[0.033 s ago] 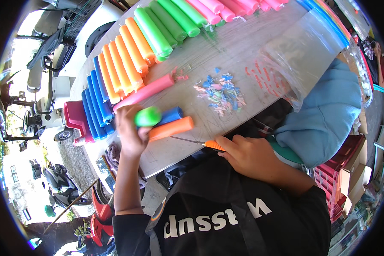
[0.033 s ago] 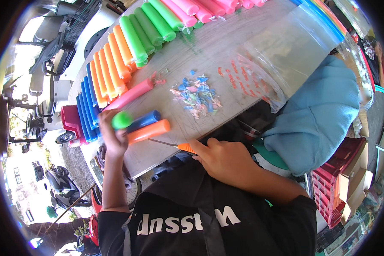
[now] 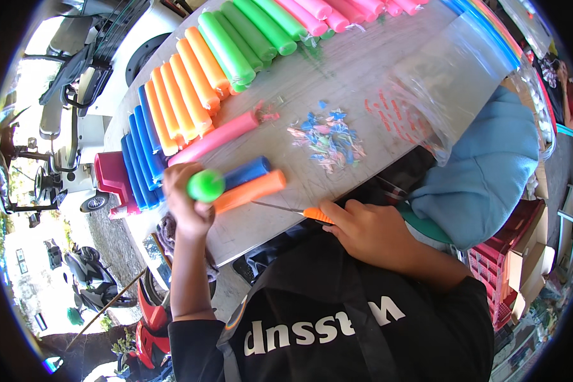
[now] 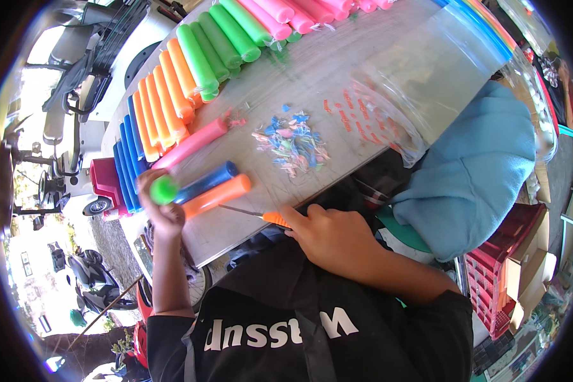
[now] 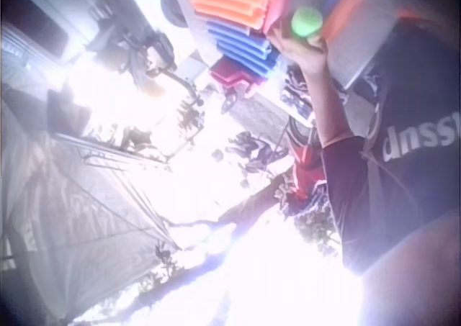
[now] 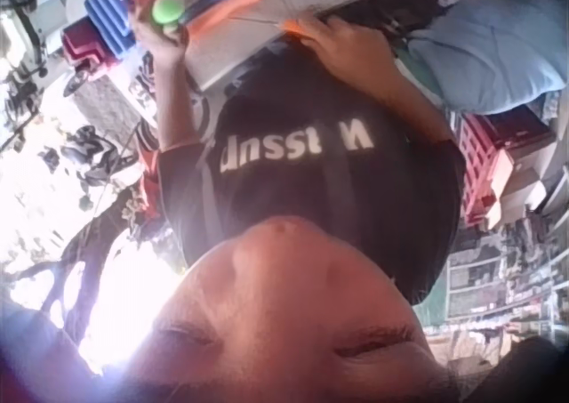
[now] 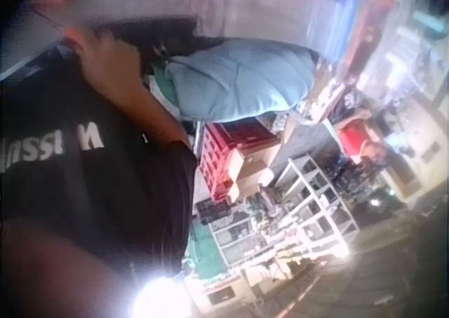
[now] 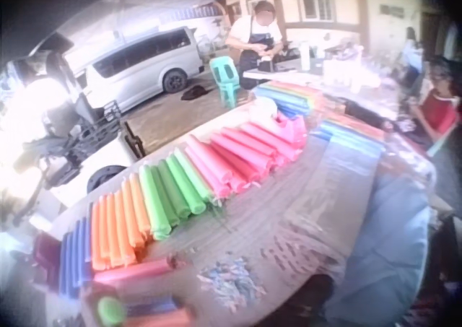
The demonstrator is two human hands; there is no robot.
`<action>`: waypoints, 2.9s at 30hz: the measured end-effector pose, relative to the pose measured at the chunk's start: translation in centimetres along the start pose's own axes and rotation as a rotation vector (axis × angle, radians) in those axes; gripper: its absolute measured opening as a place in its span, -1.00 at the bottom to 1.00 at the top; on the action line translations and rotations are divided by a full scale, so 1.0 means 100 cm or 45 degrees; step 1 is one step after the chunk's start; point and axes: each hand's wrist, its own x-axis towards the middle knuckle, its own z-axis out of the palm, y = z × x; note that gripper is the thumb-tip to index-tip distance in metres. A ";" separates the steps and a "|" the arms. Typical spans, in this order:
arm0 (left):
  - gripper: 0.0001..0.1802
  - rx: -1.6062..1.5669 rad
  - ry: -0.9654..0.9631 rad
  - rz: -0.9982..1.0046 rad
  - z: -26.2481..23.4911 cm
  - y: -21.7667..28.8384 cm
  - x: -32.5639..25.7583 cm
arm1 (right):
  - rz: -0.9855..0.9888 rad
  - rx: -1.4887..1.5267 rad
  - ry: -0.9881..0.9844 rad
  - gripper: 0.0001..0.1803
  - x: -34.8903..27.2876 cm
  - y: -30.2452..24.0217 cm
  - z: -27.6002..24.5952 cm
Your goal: The person uses a utility knife to trim the ends of multiple colorful cylindrical candles on a table. They then gather several trimmed candles, place them into a clear plastic bag, and arrange them on the table. The person repeats the trimming process on additional candles.
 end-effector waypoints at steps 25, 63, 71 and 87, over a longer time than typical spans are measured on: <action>-0.14 -0.092 -0.679 -0.344 0.006 0.103 -0.018 | 0.372 -0.002 0.127 -0.59 -0.018 0.018 -0.014; -0.25 0.042 -0.960 -0.483 0.028 0.107 -0.032 | 0.219 -0.005 -0.338 -0.57 -0.016 0.018 -0.010; -0.27 0.086 -0.962 -0.443 0.028 0.108 -0.030 | 0.320 0.131 -0.417 -0.60 -0.013 0.022 -0.008; -0.48 0.697 -0.430 -0.196 0.014 0.026 0.008 | 0.370 0.151 -0.076 -0.61 -0.020 0.021 -0.012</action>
